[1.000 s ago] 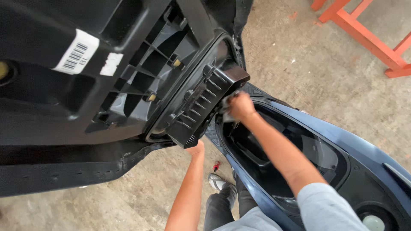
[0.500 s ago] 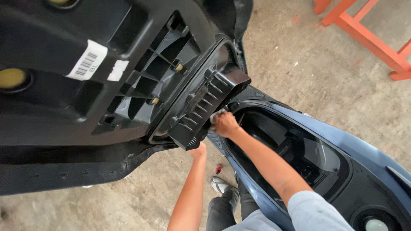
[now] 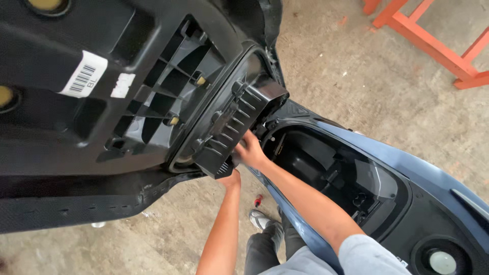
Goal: The person wipes the interior of a scooter's under-seat storage compartment and the underside of the seat lid using a cloth. The person holds the seat lid open with one hand while cleaning the plastic surfaces with the other.
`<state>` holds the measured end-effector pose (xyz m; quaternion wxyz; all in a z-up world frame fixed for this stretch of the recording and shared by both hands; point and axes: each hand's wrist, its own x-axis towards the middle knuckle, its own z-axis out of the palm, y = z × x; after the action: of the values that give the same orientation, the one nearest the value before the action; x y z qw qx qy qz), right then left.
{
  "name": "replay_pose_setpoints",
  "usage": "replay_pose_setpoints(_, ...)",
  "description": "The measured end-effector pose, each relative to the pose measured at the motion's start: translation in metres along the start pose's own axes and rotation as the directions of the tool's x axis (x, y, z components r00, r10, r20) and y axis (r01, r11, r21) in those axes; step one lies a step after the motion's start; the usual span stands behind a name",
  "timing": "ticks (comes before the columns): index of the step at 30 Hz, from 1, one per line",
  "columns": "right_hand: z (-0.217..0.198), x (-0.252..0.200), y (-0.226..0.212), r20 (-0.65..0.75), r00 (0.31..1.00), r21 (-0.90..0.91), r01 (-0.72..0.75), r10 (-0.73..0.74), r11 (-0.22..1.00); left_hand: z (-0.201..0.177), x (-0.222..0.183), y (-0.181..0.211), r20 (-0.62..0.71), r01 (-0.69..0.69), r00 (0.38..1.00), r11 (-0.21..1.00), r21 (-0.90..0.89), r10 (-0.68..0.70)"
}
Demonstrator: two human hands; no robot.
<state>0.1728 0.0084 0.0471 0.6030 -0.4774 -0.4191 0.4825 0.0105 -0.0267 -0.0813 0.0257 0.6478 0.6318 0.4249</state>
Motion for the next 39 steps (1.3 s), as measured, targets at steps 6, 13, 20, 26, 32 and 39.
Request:
replay_pose_setpoints(6,-0.007,0.043,0.024,-0.246,0.958,-0.365,0.052,-0.150,0.930,0.009,-0.014,-0.020,-0.047,0.050,0.998,0.999,-0.002,-0.050)
replay_pose_setpoints(13,-0.027,0.052,0.099,0.093,0.988,-0.881,0.139,-0.122,0.453,0.005,-0.013,-0.027,0.119,-0.066,0.992,0.959,0.274,0.034)
replay_pose_setpoints(20,-0.019,0.045,0.118,0.449,0.891,-0.828,0.383,0.074,0.410,0.009,-0.009,-0.027,0.054,-0.153,0.988,0.952,0.265,0.143)
replay_pose_setpoints(26,-0.016,0.015,0.060,0.184,0.907,-0.472,-0.256,0.379,0.843,0.011,-0.010,-0.027,0.143,-0.244,0.969,0.871,0.426,0.201)
replay_pose_setpoints(32,0.016,-0.009,0.035,0.295,0.926,0.264,-0.318,0.238,0.911,0.005,-0.018,-0.024,0.183,0.150,0.974,0.984,-0.091,-0.132)
replay_pose_setpoints(39,0.026,-0.017,-0.042,0.289,0.810,0.911,-0.397,0.510,0.115,0.006,-0.016,-0.010,0.035,0.149,0.989,0.958,-0.246,-0.144)
